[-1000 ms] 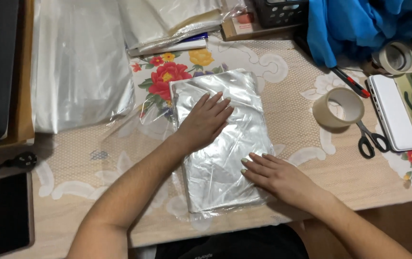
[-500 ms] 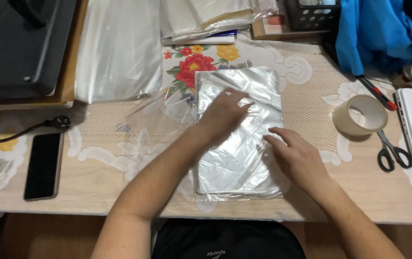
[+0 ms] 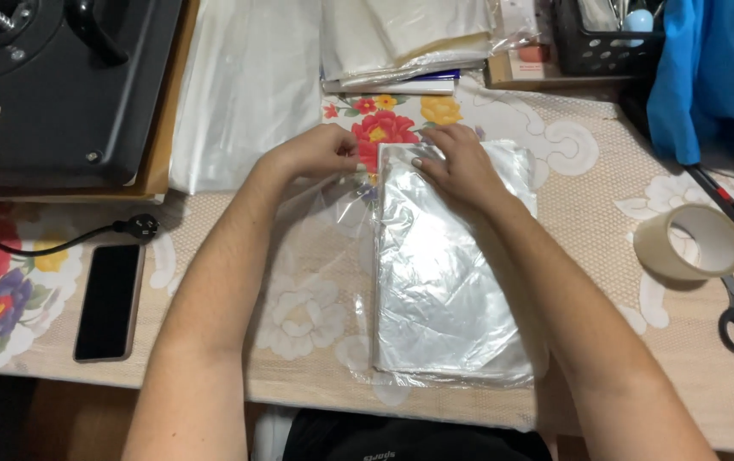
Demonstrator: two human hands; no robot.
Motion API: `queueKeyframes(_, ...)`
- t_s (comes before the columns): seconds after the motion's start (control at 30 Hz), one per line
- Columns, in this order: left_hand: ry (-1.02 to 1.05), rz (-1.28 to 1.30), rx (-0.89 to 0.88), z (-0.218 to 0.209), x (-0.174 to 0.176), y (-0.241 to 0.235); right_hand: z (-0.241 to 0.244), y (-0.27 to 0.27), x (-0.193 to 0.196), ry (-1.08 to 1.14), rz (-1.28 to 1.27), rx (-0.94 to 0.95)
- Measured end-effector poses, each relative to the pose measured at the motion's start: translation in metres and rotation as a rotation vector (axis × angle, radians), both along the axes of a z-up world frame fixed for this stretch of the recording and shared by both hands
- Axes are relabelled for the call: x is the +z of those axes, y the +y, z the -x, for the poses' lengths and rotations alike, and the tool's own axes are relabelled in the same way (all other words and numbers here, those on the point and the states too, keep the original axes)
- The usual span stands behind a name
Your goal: The person separates and unfolds plastic bags from a stack on a table.
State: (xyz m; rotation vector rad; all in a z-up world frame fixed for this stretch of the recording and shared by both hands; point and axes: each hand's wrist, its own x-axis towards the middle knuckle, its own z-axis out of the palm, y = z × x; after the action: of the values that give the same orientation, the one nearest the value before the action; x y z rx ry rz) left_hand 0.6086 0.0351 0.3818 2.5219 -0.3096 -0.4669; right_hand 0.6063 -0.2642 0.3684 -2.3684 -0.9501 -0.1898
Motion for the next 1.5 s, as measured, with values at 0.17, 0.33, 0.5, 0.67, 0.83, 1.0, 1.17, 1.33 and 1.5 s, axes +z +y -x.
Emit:
queueKeyframes(0.17,0.323,-0.006,0.033,0.039,0.063,0.020,0.014,0.009,-0.004,-0.012,0.068,-0.141)
queueKeyframes(0.33,-0.300,-0.433,0.063,0.015,-0.009,0.039,0.016,0.013,-0.001,-0.013,0.108,-0.173)
queueKeyframes(0.5,-1.115,-0.443,0.062,0.065,0.002,-0.061,0.020,0.017,0.015,0.068,0.089,-0.168)
queueKeyframes(0.67,-0.107,0.280,0.455,0.055,-0.026,-0.090,0.023,0.018,0.019,0.148,0.065,-0.220)
queueKeyframes(0.83,0.137,0.638,0.739,0.025,-0.031,-0.083,0.030,0.014,0.025,0.115,0.051,-0.202)
queueKeyframes(1.0,0.252,0.711,0.709,0.052,0.038,-0.089,0.034,0.018,0.030,0.130,0.016,-0.214)
queueKeyframes(1.17,0.190,0.621,0.531,0.015,0.006,-0.082,0.038,0.016,0.043,0.151,-0.002,-0.204)
queueKeyframes(1.33,0.185,0.842,0.454,0.034,0.031,-0.091,0.017,0.002,0.037,0.310,-0.044,-0.154)
queueKeyframes(1.5,0.133,0.908,0.306,0.035,0.028,-0.088,0.030,-0.001,0.093,0.431,0.014,-0.085)
